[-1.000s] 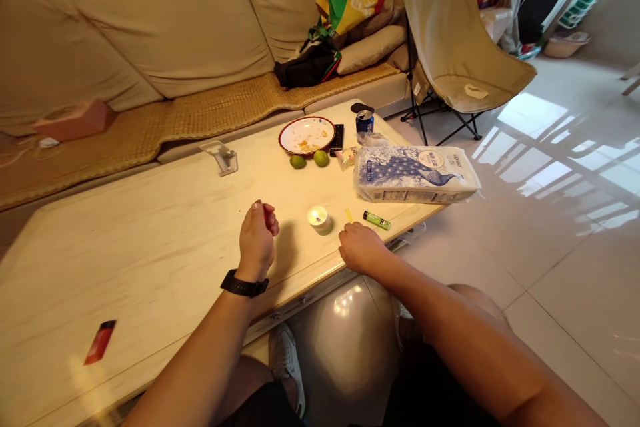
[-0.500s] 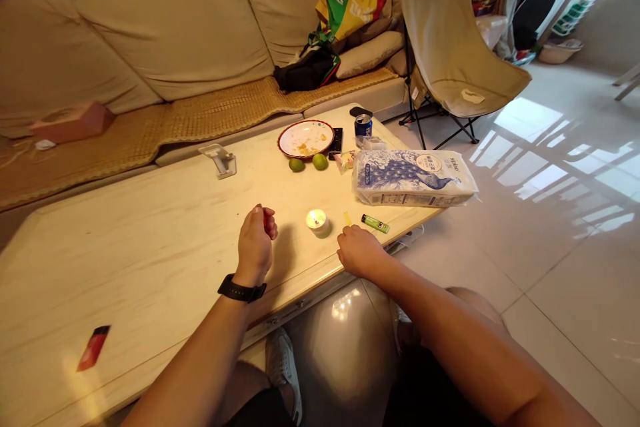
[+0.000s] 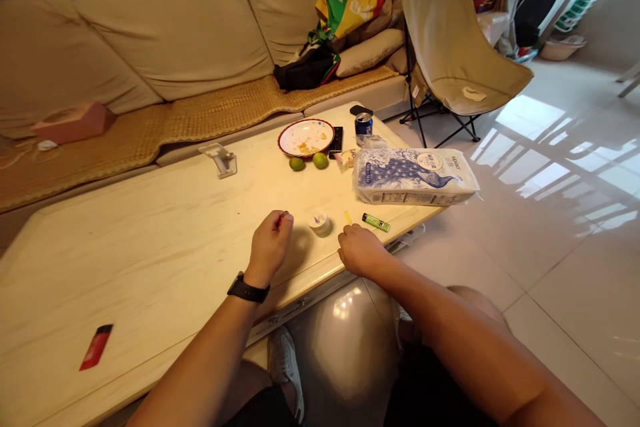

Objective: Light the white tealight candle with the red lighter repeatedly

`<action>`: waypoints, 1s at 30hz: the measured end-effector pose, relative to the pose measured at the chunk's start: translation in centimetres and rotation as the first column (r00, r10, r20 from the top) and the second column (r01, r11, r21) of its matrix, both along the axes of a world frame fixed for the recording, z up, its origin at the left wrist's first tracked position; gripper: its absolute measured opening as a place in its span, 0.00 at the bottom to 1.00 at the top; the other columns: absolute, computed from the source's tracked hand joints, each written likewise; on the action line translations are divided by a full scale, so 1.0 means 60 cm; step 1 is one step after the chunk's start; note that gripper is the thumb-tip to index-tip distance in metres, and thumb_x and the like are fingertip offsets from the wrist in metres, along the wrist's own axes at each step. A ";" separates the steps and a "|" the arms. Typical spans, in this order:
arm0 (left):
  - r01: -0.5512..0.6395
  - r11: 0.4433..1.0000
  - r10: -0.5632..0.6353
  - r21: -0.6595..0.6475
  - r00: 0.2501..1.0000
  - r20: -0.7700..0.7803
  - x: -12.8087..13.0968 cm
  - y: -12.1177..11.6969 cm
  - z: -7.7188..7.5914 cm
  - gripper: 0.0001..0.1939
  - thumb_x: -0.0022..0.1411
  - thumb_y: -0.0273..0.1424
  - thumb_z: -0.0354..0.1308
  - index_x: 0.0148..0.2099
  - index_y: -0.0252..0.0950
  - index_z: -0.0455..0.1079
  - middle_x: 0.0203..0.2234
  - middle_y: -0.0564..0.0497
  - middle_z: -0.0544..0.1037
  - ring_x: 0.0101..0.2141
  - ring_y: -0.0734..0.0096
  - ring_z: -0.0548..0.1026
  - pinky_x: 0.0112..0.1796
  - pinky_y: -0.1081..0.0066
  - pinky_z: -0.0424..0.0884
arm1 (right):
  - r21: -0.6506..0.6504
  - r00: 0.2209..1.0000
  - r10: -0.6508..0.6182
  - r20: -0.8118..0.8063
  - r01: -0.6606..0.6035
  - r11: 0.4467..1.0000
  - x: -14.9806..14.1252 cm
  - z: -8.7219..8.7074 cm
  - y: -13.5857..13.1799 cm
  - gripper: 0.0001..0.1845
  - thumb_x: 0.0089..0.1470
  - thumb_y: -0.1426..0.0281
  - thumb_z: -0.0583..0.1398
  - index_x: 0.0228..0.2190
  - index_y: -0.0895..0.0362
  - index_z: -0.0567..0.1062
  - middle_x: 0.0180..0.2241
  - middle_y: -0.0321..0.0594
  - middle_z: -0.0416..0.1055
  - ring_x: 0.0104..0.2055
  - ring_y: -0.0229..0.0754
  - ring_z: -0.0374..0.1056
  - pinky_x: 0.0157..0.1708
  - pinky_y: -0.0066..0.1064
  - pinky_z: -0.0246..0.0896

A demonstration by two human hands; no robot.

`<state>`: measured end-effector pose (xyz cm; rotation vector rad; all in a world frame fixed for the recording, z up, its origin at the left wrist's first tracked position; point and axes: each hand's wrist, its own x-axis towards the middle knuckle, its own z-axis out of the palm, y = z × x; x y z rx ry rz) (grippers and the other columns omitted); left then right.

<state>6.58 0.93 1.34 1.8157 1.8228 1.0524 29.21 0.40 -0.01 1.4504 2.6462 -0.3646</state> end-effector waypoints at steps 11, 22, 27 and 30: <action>0.202 0.978 -0.154 0.053 0.871 -0.467 0.029 0.005 -0.009 0.09 0.68 0.35 0.53 0.34 0.40 0.67 0.29 0.45 0.74 0.33 0.57 0.71 0.35 0.60 0.63 | -0.011 1.000 -0.005 -0.003 0.005 1.000 0.000 0.002 0.000 0.17 0.66 0.65 0.57 0.46 0.64 0.79 0.46 0.56 0.75 0.52 0.53 0.68 0.53 0.37 0.60; 0.216 0.975 -0.163 0.049 0.850 -0.502 0.030 0.004 -0.011 0.08 0.67 0.34 0.54 0.34 0.39 0.67 0.29 0.46 0.74 0.33 0.59 0.70 0.35 0.60 0.63 | -0.013 1.000 -0.020 -0.013 0.020 1.000 0.001 0.000 0.001 0.16 0.65 0.64 0.57 0.45 0.63 0.79 0.46 0.54 0.75 0.52 0.53 0.68 0.51 0.38 0.61; 0.145 0.986 -0.114 0.082 0.947 -0.301 0.025 0.001 -0.008 0.10 0.69 0.37 0.52 0.35 0.39 0.66 0.30 0.47 0.74 0.33 0.61 0.70 0.36 0.62 0.64 | -0.001 1.000 -0.013 -0.023 0.013 1.000 0.002 -0.001 0.000 0.15 0.65 0.65 0.57 0.44 0.63 0.80 0.45 0.54 0.75 0.51 0.53 0.68 0.51 0.38 0.61; -0.017 0.998 0.012 0.062 0.997 0.074 0.012 0.003 -0.007 0.13 0.73 0.39 0.48 0.38 0.39 0.67 0.30 0.49 0.73 0.33 0.64 0.71 0.35 0.64 0.65 | -0.003 1.000 -0.013 -0.020 0.013 1.000 0.002 -0.001 0.000 0.16 0.65 0.65 0.57 0.44 0.62 0.80 0.46 0.55 0.75 0.52 0.53 0.68 0.51 0.38 0.61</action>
